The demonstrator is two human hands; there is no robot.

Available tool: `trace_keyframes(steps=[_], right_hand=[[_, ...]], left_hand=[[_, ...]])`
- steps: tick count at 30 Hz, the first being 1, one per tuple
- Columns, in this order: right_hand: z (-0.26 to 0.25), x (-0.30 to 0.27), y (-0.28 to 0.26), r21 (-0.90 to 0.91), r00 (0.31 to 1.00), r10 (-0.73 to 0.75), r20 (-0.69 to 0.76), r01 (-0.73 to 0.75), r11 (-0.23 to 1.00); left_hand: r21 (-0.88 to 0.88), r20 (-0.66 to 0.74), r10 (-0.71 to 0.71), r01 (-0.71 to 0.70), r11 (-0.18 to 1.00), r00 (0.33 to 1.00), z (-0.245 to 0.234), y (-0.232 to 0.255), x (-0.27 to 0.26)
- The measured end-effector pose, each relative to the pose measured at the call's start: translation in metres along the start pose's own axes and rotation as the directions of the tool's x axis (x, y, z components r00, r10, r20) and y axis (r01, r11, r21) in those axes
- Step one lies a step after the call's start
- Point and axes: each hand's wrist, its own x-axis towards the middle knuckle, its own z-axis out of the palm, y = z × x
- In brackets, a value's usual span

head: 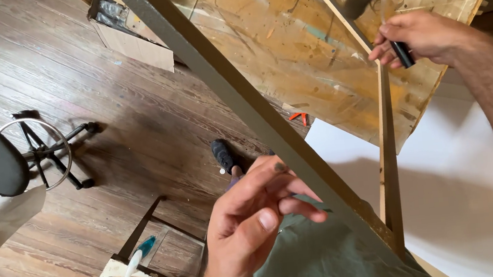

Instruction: Painting a wooden picture frame using a foam roller and a foam brush

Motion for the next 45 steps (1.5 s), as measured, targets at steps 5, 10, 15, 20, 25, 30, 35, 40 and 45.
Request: trace_keyframes(steps=[5,10,15,20,25,30,35,40,45], right_hand=[[0.003,-0.013,-0.02,-0.294,0.983,-0.114,-0.146,0.067,0.953],[-0.084,0.02,0.085,-0.462,0.82,-0.451,-0.352,0.266,0.846],[-0.093,0.02,0.143,-0.865,0.658,-0.654,-0.373,0.01,0.502],[-0.045,-0.015,0.104,-0.787,0.795,-0.539,-0.278,0.133,0.602],[-0.026,-0.001,0.103,-0.742,0.815,-0.517,-0.261,0.173,0.647],[-0.009,-0.009,0.083,-0.639,0.842,-0.432,-0.323,0.143,0.756],[0.017,-0.01,0.063,-0.251,0.913,-0.348,-0.212,0.293,0.922],[0.046,0.013,0.038,0.031,0.961,-0.213,-0.174,0.222,0.975],[0.06,0.058,0.017,0.345,0.993,-0.122,-0.004,0.116,0.932]], left_hand=[[0.026,0.017,-0.017,0.016,1.0,1.0,0.005,0.005,0.003],[0.065,0.025,-0.011,0.009,0.998,1.0,0.004,0.005,0.005],[-0.005,-0.016,0.044,-0.044,0.999,0.999,-0.002,-0.001,0.003],[-0.043,-0.223,0.117,-0.13,0.991,0.968,-0.001,0.022,0.013],[0.182,-0.173,0.11,-0.078,0.98,0.979,0.008,0.066,0.042],[0.268,-0.152,0.073,-0.03,0.963,0.986,0.013,0.097,0.077],[0.324,-0.336,0.08,0.035,0.946,0.939,0.04,0.107,0.111],[0.31,-0.294,0.028,0.068,0.948,0.955,0.051,0.103,0.124],[0.431,-0.291,0.089,0.048,0.901,0.952,0.06,0.099,0.123]])
